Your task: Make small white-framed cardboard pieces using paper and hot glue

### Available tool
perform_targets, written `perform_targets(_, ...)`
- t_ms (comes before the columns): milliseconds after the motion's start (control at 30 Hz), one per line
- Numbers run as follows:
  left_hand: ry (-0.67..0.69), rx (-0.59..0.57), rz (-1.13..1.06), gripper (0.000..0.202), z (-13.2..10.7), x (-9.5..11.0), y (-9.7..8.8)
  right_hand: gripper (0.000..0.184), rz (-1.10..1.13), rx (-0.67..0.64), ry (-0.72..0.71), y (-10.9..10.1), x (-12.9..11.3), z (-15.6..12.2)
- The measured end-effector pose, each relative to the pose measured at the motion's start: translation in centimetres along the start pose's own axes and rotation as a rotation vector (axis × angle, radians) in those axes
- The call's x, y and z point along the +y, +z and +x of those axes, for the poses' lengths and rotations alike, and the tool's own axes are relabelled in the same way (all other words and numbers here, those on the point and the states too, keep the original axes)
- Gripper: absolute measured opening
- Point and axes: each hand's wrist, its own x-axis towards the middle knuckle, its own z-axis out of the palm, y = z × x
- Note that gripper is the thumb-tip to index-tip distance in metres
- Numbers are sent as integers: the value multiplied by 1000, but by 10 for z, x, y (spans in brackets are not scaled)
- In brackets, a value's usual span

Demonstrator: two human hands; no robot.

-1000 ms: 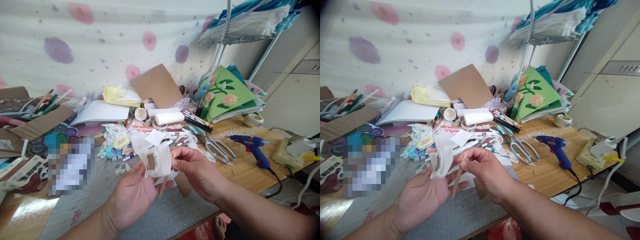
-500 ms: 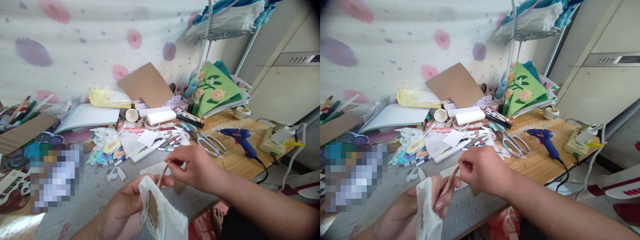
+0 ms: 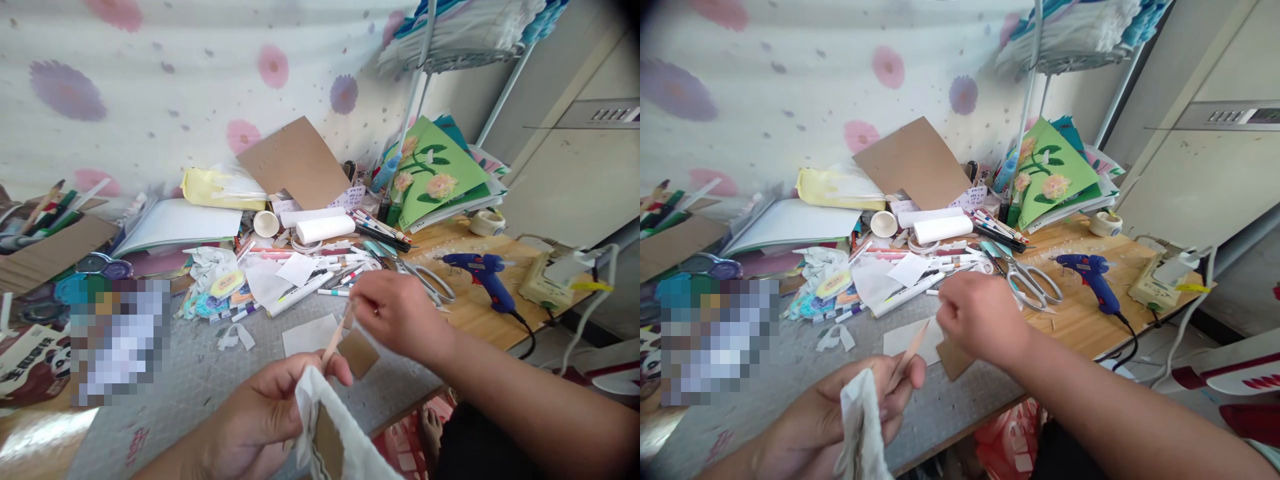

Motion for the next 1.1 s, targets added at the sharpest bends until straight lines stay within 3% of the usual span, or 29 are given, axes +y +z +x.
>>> perform_targets(167, -2, -40, -62, 12, 4, 2, -8, 20, 192, -78, 195, -9, 19, 7)
perform_targets(367, 12, -75, -81, 8, 6, 3, -13, 20, 35, 67, 468, -20, 66, 5)
perform_targets(500, 42, -73, -78, 10, 6, 2, -15, 20, -67, 115, 532, -36, 99, -2)
perform_targets(600, 56, -93, -67, 13, 6, 2, -14, 23, -118, 137, 554, -45, 109, -6)
perform_targets(733, 68, -56, -50, 16, 7, 3, -10, 43, -122, 13, 442, -36, 87, -9)
perform_targets(800, 69, 15, -32, 23, 8, 4, -9, 34, -70, -31, 343, -24, 63, -12)
perform_targets(867, 61, 118, -21, 34, 10, 5, -7, 14, 65, -18, 133, -10, 36, -15)
perform_targets(967, 59, 234, -32, 42, 12, 5, -6, 37, 228, -212, -219, 8, 2, -18)
perform_targets(1033, 76, 229, -57, 35, 13, 3, -6, 40, 285, -342, -284, 16, -9, -18)
perform_targets(1100, 97, 204, -86, 27, 14, 1, -6, 37, 270, -357, -269, 22, -9, -16)
